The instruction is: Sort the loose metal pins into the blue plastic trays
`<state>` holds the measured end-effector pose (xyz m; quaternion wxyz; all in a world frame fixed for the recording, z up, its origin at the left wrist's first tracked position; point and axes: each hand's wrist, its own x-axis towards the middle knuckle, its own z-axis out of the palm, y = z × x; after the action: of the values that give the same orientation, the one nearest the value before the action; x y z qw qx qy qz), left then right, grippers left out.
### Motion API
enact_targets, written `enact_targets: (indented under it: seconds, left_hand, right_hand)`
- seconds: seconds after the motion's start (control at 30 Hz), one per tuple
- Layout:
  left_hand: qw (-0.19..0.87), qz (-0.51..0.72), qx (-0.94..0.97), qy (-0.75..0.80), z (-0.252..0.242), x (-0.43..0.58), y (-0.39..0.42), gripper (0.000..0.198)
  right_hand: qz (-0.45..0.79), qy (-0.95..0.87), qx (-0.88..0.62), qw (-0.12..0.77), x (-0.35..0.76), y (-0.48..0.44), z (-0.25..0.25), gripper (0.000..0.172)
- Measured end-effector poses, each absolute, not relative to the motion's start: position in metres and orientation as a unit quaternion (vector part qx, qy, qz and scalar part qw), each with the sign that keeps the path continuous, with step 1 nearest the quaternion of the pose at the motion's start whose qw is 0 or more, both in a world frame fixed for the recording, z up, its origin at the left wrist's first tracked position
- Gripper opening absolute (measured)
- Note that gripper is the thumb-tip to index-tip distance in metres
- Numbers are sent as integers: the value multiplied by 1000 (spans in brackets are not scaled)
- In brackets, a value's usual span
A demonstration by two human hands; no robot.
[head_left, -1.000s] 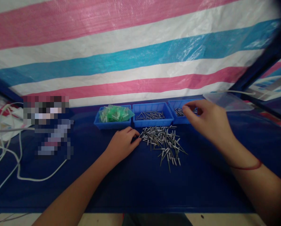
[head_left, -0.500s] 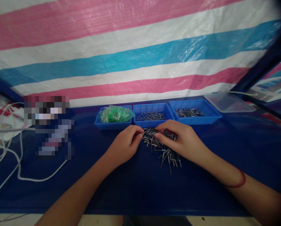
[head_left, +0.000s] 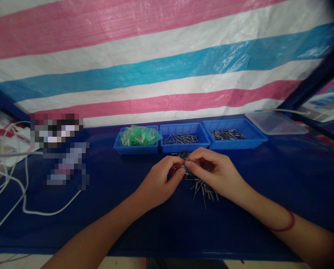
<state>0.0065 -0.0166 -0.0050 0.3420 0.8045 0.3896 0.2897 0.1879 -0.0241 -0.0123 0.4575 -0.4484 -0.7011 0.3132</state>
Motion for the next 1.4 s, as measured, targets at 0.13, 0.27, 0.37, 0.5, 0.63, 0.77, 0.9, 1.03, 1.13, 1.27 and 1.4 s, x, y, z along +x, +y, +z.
enact_targets:
  seconds: [0.13, 0.27, 0.37, 0.5, 0.63, 0.77, 0.9, 1.03, 1.13, 1.27, 1.4]
  left_hand:
    - [338, 283, 812, 382, -6, 8, -17, 18]
    - [336, 298, 801, 396, -8, 8, -15, 17]
    - [328, 325, 788, 406, -7, 7, -14, 12]
    - [311, 351, 780, 415, -2, 5, -13, 10]
    - [298, 359, 781, 416, 0, 5, -14, 10]
    - [289, 355, 785, 418, 0, 5, -15, 13]
    - [257, 322, 802, 433, 0, 1, -11, 19]
    - [195, 254, 840, 438, -2, -7, -4, 20]
    - [161, 214, 853, 448, -6, -12, 1, 23]
    - [135, 170, 868, 446, -13, -15, 4, 31]
    - [128, 149, 876, 441, -15, -14, 5, 32]
  right_hand:
    - [285, -725, -440, 446, 189, -25, -12, 8]
    - [258, -754, -417, 438, 189, -25, -9, 5]
    - [247, -756, -415, 442, 190, -24, -8, 6]
    - [237, -765, -407, 439, 192, -22, -8, 6]
    - [221, -782, -390, 433, 192, -21, -7, 7]
    - [209, -799, -375, 421, 193, -20, -5, 10]
    - [128, -786, -433, 422, 208, -13, 2, 10]
    - [-6, -730, -534, 427, 239, 1, 13, 10]
    - [-94, -683, -592, 417, 265, 11, 15, 10]
    - [-159, -660, -667, 306, 289, 21, 7, 16]
    - [-172, -657, -691, 249, 290, 24, 0, 23]
